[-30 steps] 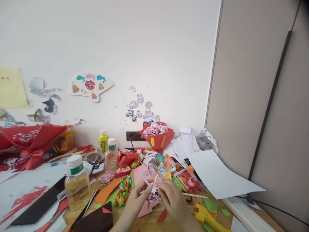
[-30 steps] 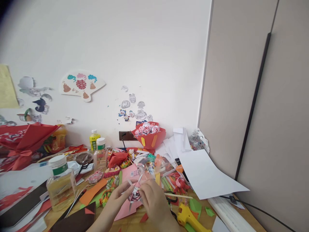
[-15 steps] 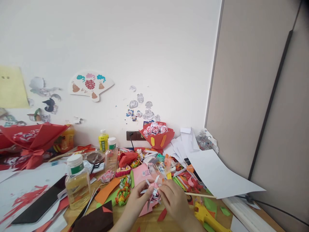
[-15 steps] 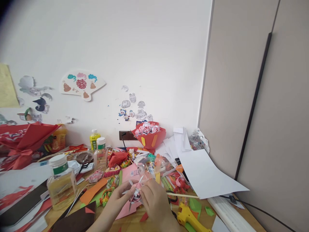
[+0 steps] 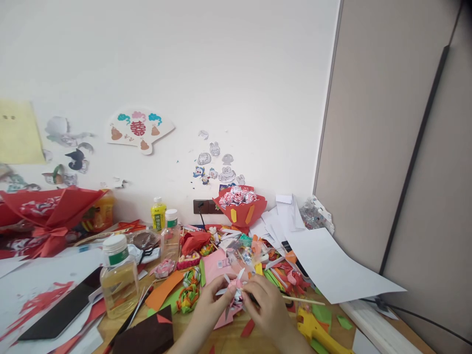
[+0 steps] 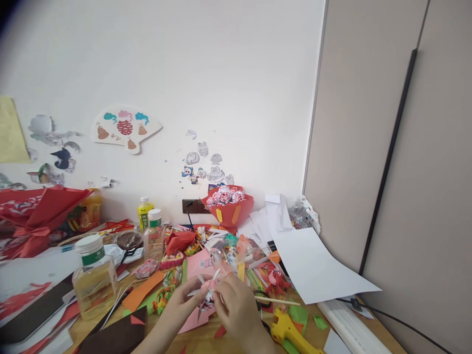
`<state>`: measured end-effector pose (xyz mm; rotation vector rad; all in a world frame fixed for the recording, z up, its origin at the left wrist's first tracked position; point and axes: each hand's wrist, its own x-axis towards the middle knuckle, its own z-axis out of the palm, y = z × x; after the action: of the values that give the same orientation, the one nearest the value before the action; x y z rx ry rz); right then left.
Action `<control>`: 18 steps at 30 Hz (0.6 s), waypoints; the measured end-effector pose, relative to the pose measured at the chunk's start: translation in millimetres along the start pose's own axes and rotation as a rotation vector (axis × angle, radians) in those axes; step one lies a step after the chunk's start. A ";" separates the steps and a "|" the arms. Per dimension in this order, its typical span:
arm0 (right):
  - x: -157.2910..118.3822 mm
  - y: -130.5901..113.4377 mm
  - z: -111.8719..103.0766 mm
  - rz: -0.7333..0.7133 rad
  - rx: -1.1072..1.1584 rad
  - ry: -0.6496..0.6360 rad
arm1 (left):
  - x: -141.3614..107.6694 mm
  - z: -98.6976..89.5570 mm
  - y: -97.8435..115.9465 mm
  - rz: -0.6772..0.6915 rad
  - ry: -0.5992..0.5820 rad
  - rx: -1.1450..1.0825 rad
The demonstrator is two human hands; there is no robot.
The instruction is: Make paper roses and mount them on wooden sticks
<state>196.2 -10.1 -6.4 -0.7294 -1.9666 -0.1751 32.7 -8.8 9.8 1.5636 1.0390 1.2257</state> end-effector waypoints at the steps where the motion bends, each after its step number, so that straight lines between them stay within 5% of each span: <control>1: -0.5 0.7 0.7 -0.005 0.000 -0.003 | -0.1 -0.1 0.1 0.005 -0.004 0.000; 11: 1.0 -2.7 -1.0 0.011 -0.026 -0.009 | 0.0 -0.1 1.3 0.019 -0.032 0.029; 18: -0.3 -2.3 -3.7 -0.111 -0.172 -0.052 | 2.0 0.7 -1.4 -0.088 -0.038 -0.017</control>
<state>197.8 -13.6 -4.4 -0.7419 -2.0611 -0.4000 33.6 -6.6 8.9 1.5060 1.0595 1.1382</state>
